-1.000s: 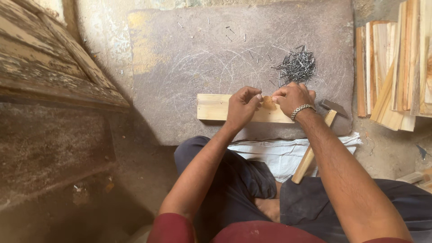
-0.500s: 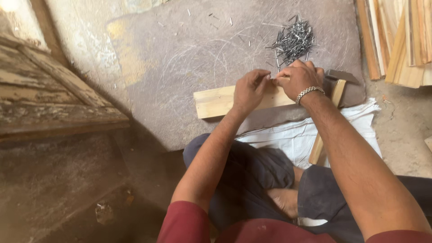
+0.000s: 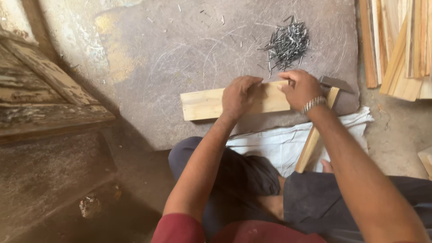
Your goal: The person sits on the floor and uses a hammer to drive nails into small wooden planks, assembling them into rectangular frames. The person repeatedly picks up nails, positions them on the wood, and hammers them in, then flips the pieces to continue nailing from different sides.
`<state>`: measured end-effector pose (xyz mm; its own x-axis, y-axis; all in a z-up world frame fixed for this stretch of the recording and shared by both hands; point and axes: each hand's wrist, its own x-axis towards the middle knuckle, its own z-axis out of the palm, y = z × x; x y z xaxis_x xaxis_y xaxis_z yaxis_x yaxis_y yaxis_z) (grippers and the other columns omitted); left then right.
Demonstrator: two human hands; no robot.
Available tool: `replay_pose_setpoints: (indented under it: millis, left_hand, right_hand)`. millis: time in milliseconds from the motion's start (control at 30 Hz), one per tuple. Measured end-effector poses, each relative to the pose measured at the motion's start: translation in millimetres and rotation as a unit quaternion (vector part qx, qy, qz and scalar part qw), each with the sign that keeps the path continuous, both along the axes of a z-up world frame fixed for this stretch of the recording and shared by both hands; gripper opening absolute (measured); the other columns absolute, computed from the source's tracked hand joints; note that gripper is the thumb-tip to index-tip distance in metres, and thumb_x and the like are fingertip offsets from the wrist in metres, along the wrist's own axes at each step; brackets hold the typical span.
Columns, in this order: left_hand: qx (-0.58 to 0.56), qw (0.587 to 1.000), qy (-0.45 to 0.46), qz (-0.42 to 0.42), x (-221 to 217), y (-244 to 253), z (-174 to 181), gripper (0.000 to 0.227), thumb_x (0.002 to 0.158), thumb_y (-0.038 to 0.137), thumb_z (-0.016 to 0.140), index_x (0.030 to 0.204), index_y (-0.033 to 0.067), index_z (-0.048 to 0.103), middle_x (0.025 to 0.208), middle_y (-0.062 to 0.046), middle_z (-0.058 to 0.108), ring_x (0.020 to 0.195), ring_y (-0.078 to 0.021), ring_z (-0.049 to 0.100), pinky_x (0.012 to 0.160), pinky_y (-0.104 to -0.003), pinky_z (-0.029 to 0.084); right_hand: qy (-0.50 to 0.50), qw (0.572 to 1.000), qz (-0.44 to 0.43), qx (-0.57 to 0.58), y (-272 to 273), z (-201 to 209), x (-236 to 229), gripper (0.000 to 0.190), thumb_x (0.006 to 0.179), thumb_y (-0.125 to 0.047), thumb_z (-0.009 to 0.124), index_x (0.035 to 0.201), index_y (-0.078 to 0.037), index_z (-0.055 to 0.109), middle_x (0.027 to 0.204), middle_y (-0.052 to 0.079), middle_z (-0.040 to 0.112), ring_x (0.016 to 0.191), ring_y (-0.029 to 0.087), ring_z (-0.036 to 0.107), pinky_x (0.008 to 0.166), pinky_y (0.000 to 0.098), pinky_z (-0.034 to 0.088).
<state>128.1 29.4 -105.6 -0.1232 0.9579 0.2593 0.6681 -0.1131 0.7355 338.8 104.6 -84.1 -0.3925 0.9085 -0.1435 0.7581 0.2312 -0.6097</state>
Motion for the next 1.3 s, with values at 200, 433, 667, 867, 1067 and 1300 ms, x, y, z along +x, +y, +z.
replay_pose_setpoints:
  millis: [200, 433, 667, 867, 1067, 1300]
  left_hand:
    - [-0.029, 0.999, 0.014, 0.008, -1.5, 2.3, 8.1, 0.012, 0.094, 0.015, 0.070, 0.106, 0.0169, 0.073, 0.103, 0.000, 0.076, 0.096, -0.0218, 0.072, 0.081, -0.035, 0.058]
    - [-0.034, 0.999, 0.007, 0.007, 0.4, 5.5, 10.3, 0.009, 0.097, 0.014, 0.069, 0.104, 0.0164, 0.073, 0.103, 0.000, 0.077, 0.093, -0.0194, 0.074, 0.078, -0.032, 0.058]
    - [-0.006, 1.000, 0.004, 0.017, -0.9, 3.1, 11.8, 0.010, 0.096, 0.018, 0.071, 0.105, 0.0141, 0.074, 0.102, -0.003, 0.077, 0.093, -0.0245, 0.073, 0.079, -0.036, 0.057]
    - [-0.027, 0.999, -0.007, 0.018, -0.6, 2.1, 13.1, 0.008, 0.096, 0.019, 0.071, 0.103, 0.0161, 0.074, 0.103, -0.002, 0.077, 0.095, -0.0241, 0.073, 0.082, -0.037, 0.057]
    - [0.057, 0.998, -0.010, 0.008, -1.8, -2.9, -14.1, 0.014, 0.093, 0.016, 0.072, 0.107, 0.0152, 0.075, 0.107, -0.005, 0.076, 0.099, -0.0272, 0.073, 0.086, -0.037, 0.058]
    - [0.024, 0.994, -0.106, -0.004, -10.7, 6.8, -32.6, 0.014, 0.091, 0.005, 0.072, 0.104, 0.0096, 0.075, 0.094, -0.007, 0.076, 0.080, -0.0169, 0.071, 0.075, -0.029, 0.057]
  right_hand:
    - [0.129, 0.975, -0.169, 0.066, -81.0, 14.8, 59.3, 0.047, 0.096, -0.025, 0.078, 0.136, -0.003, 0.067, 0.123, 0.014, 0.070, 0.109, 0.022, 0.068, 0.094, 0.0376, 0.053]
    - [0.055, 0.939, -0.308, -0.144, -148.7, -3.6, 76.2, 0.079, 0.083, -0.022, 0.085, 0.140, 0.008, 0.039, 0.101, 0.019, 0.067, 0.087, 0.026, 0.069, 0.075, 0.0399, 0.058]
    - [0.176, 0.868, -0.388, -0.256, -142.1, -23.8, 60.1, 0.057, 0.090, -0.014, 0.076, 0.127, 0.003, 0.037, 0.092, 0.016, 0.066, 0.066, 0.017, 0.067, 0.049, 0.0277, 0.056]
    - [0.131, 0.887, -0.362, -0.254, -151.0, -24.2, 66.4, 0.068, 0.089, -0.021, 0.077, 0.138, 0.004, 0.036, 0.110, 0.023, 0.060, 0.074, 0.027, 0.067, 0.057, 0.0347, 0.059]
    - [0.044, 0.975, -0.207, -0.065, -182.4, 34.1, 102.4, 0.104, 0.085, -0.026, 0.084, 0.161, 0.003, 0.020, 0.141, 0.024, 0.046, 0.116, 0.029, 0.061, 0.087, 0.0390, 0.054]
    - [0.111, 0.968, -0.223, 0.041, -236.9, 158.6, 160.5, 0.073, 0.090, -0.014, 0.078, 0.152, 0.004, 0.044, 0.134, 0.020, 0.059, 0.107, 0.024, 0.069, 0.081, 0.0331, 0.059]
